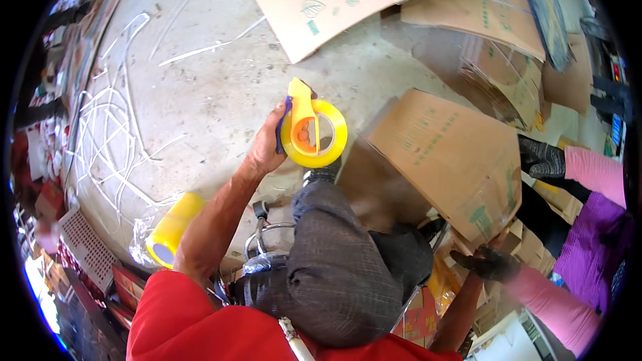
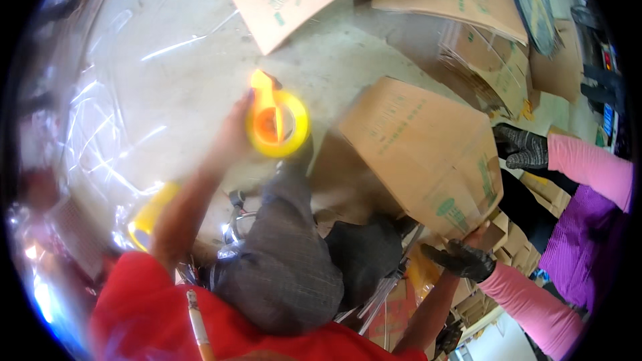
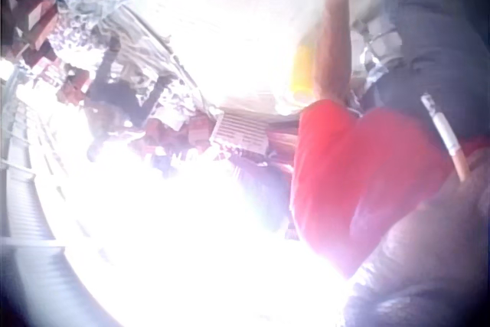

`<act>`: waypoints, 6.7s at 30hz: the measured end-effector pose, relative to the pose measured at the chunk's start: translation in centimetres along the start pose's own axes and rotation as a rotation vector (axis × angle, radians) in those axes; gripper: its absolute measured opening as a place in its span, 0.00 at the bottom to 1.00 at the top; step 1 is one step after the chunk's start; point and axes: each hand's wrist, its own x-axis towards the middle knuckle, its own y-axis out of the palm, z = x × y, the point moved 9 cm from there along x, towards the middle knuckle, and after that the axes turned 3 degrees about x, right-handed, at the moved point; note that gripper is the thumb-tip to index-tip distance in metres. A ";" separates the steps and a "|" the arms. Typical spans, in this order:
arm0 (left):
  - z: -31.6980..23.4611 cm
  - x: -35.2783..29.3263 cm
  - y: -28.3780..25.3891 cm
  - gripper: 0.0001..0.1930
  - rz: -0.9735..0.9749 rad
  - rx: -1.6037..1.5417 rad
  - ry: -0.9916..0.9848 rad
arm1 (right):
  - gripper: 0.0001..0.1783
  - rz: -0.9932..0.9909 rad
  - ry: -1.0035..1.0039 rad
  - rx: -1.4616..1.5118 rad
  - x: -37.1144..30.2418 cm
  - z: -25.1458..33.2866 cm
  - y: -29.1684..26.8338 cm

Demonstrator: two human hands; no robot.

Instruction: The person sits on the floor in a warehouse and assembles flat-packed cardboard boxes. They fold the flaps to form the box shape and use a handheld tape dispenser to seal the seams. The person handles multiple boxes and stacks the finished ones.

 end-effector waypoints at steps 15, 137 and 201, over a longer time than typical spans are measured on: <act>-4.6 -5.7 -7.3 0.52 -0.275 0.991 -0.003 | 0.29 0.253 -0.250 -0.228 8.1 -14.5 -4.9; -14.2 6.4 17.0 0.54 -0.289 0.613 0.661 | 0.26 0.829 -0.655 -0.980 -13.1 -0.4 12.1; -15.1 -5.0 23.4 0.37 0.929 1.700 0.402 | 0.14 0.673 -0.814 -0.634 -15.4 10.7 24.8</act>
